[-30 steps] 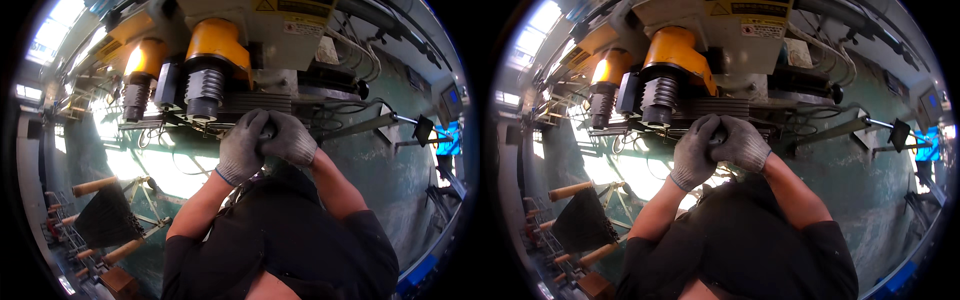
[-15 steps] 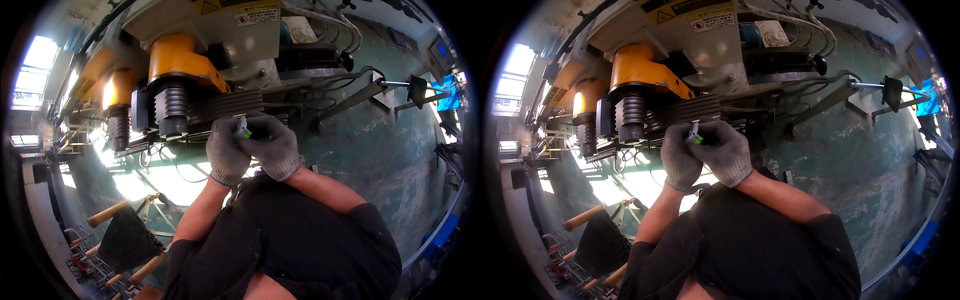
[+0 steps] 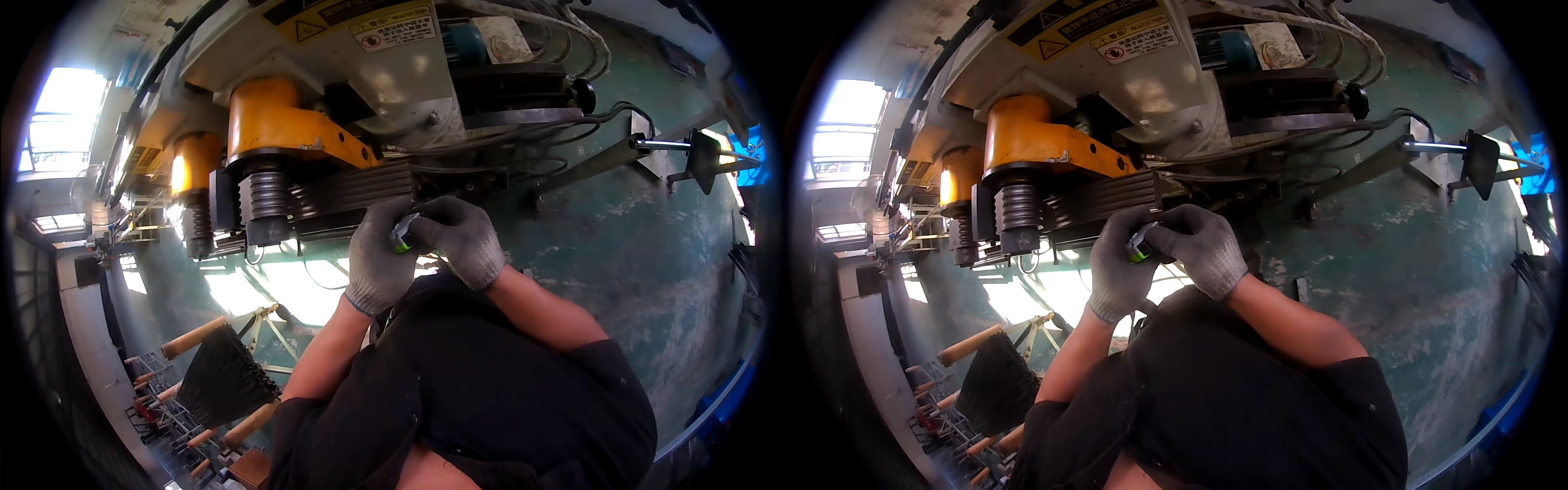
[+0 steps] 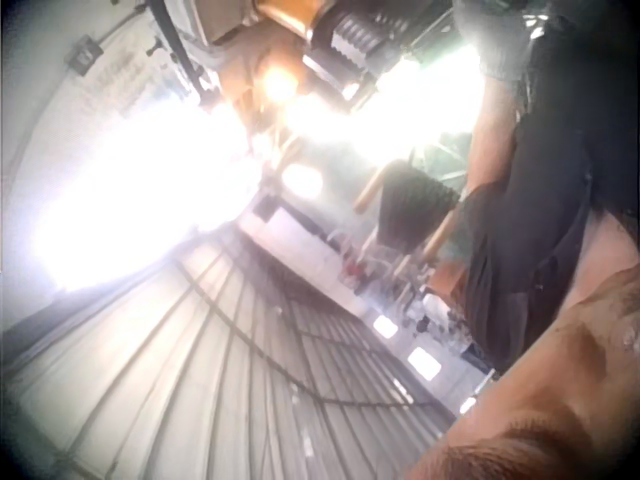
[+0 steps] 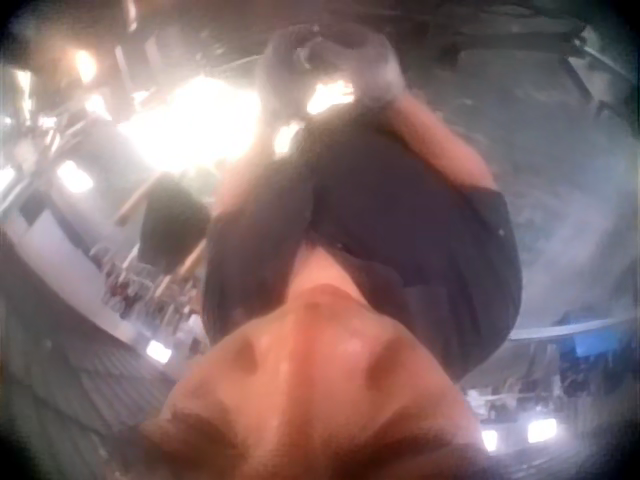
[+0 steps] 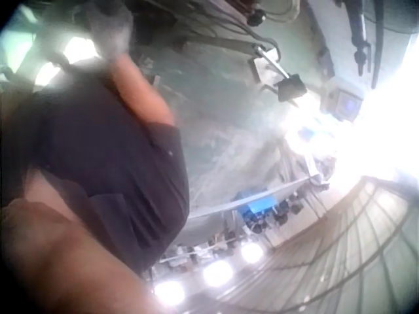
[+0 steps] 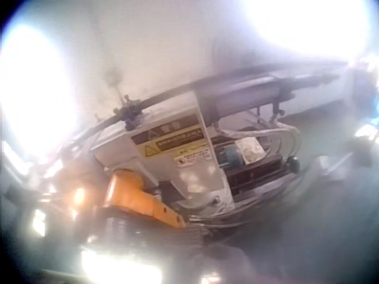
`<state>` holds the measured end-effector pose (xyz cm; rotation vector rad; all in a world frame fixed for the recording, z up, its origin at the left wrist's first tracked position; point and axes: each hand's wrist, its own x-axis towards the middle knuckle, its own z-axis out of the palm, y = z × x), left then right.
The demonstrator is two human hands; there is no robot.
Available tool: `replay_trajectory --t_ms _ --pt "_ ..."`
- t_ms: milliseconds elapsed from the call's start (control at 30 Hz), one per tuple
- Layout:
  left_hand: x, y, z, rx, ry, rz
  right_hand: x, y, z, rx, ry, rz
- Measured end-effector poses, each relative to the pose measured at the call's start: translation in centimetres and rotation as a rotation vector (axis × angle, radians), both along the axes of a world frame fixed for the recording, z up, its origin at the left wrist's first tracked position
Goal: The person repeatedly measures metal rods using a tape measure and caliper in a workshop. They place rods into a machine, measure their length, and then use a caliper to check dimensions before removing them.
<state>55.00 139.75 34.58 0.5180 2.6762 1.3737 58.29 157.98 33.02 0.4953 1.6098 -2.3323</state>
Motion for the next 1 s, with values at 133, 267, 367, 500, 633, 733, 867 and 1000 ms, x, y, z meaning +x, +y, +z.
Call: replay_trajectory --t_ms 133,267,367,500,633,733,867,1000 --pt "-1.5 0.2 2.1 -0.180 0.029 -0.172 -0.3 0.0 0.1 0.169 0.017 -0.018" --pt "-2.2 -0.3 2.9 -0.264 0.116 -0.238 0.4 -0.1 1.4 0.144 -0.018 -0.087" --pt "-2.4 -1.9 3.3 -0.333 0.199 -0.256 1.8 1.6 2.0 -0.021 -0.030 -0.339" --pt "-2.7 -8.4 2.9 -0.442 0.147 -0.167 6.6 14.4 -0.3 0.003 0.137 -0.814" --pt "-2.4 -14.9 0.7 -0.451 0.167 -0.155 17.2 33.8 -8.0 0.178 0.183 -1.176" --pt "-1.9 -15.9 1.5 -0.374 0.104 -0.219 20.1 38.3 -8.6 0.084 0.102 -1.355" --pt "-2.3 -15.9 2.4 -0.314 -0.049 -0.165 21.5 40.1 -9.8 -0.065 0.111 -1.337" --pt "-2.6 -16.6 3.0 -0.264 -0.005 -0.137 19.9 39.1 -9.9 -0.074 0.070 -1.383"
